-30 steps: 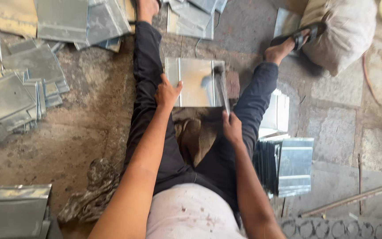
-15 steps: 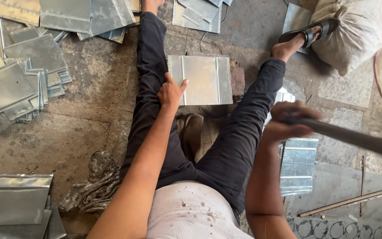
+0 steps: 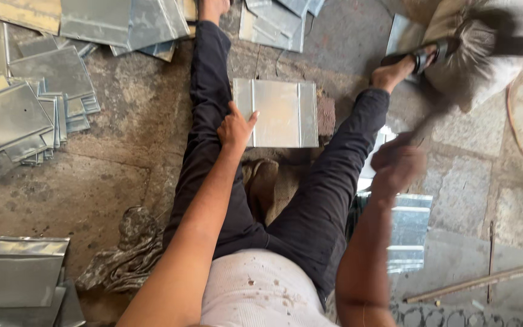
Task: The person sits on the floor and uses a hammer to strike a metal sheet placed on a block, repeating the action on different sheets from a stack.
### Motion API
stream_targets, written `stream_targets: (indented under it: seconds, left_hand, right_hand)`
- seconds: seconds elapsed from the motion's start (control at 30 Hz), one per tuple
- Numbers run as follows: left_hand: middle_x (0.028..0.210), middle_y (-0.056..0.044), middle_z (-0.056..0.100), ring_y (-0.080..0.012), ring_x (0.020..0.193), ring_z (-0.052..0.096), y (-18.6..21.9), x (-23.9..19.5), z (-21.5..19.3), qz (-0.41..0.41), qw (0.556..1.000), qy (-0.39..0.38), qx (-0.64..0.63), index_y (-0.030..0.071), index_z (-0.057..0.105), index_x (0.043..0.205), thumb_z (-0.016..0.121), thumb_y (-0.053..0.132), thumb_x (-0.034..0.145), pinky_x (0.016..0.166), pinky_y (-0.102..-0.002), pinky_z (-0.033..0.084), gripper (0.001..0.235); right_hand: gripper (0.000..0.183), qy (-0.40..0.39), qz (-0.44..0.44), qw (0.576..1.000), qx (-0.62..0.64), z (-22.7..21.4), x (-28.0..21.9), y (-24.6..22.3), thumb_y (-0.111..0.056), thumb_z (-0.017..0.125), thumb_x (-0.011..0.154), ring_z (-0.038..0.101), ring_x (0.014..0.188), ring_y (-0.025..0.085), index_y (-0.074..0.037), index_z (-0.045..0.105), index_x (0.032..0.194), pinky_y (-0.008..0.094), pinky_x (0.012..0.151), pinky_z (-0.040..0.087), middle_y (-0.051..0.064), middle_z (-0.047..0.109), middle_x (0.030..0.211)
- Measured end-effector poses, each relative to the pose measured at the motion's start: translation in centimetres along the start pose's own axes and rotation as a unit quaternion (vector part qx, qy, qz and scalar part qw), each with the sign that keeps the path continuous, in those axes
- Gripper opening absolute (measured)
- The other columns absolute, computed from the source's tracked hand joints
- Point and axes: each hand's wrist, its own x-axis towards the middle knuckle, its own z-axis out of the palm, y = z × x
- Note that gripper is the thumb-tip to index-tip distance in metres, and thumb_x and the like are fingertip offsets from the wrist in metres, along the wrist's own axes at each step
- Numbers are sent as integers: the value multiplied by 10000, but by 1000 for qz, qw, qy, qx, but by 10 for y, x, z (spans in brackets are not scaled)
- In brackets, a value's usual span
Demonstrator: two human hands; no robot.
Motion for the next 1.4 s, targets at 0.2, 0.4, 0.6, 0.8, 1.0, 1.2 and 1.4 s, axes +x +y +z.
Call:
stream_targets:
  seconds: [0.2, 0.4, 0.6, 0.8, 1.0, 1.2, 1.4]
  left_hand:
    - [957, -254, 733, -436, 895, 733, -2, 2, 6, 2, 1000, -3, 0, 23, 362, 1395, 632, 691, 906, 731, -540, 583, 871]
    - [975, -237, 735, -421, 904, 730, -14, 4, 11, -17, 999, 1, 41, 53, 356, 1467, 613, 740, 852, 749, -547, 575, 958]
    - [995, -236, 741, -415, 915, 735, -6, 1, 20, -4, 1000, 17, 21, 54, 377, 1475, 604, 753, 875, 756, -528, 581, 948]
    - [985, -226, 749, -419, 916, 738, -1, -6, 5, -10, 1000, -9, 9, 51, 408, 1420, 616, 728, 906, 749, -525, 582, 875]
    - [937, -247, 739, -423, 877, 743, 4, -1, -3, -9, 1000, -16, 4, 44, 398, 1378, 622, 708, 902, 701, -523, 595, 848]
    - [931, -236, 743, -437, 884, 737, 9, -5, -4, 4, 1000, 21, 14, 53, 411, 1351, 625, 724, 892, 722, -553, 583, 841]
    - [920, -245, 739, -441, 872, 738, 6, -6, -7, 4, 1000, 9, -5, 54, 412, 1339, 628, 690, 906, 707, -540, 590, 799]
  right_hand:
    - [520, 176, -138, 964, 141, 30, 26, 23, -597, 382, 1101, 451, 538, 92, -97, 514, 1041, 244, 477, 358, 19, 509, 751]
    - [388, -131, 154, 936, -287, 87, -91, 119, -355, 518, 1103, 562, 680, 149, -25, 635, 935, 335, 633, 458, 3, 568, 760]
    - [431, -51, 275, 952, -120, 72, -28, 70, -392, 464, 1112, 462, 527, 119, -51, 580, 875, 314, 453, 366, 17, 515, 663]
    - [529, 34, -5, 996, 79, 13, 21, -9, -548, 411, 1156, 387, 518, 116, -31, 492, 1082, 268, 440, 312, 57, 468, 706]
    - [551, 130, -68, 980, -136, 54, -43, 116, -514, 355, 1135, 588, 702, 186, -29, 611, 1082, 316, 627, 500, 104, 603, 831]
    - [436, -141, 267, 900, -314, 84, -47, 113, -376, 510, 1099, 658, 753, 242, -20, 704, 940, 360, 700, 505, 109, 664, 749]
    - [418, -76, 129, 983, -110, 60, 10, 17, -464, 489, 1123, 543, 605, 104, -94, 642, 1004, 250, 534, 423, 20, 586, 705]
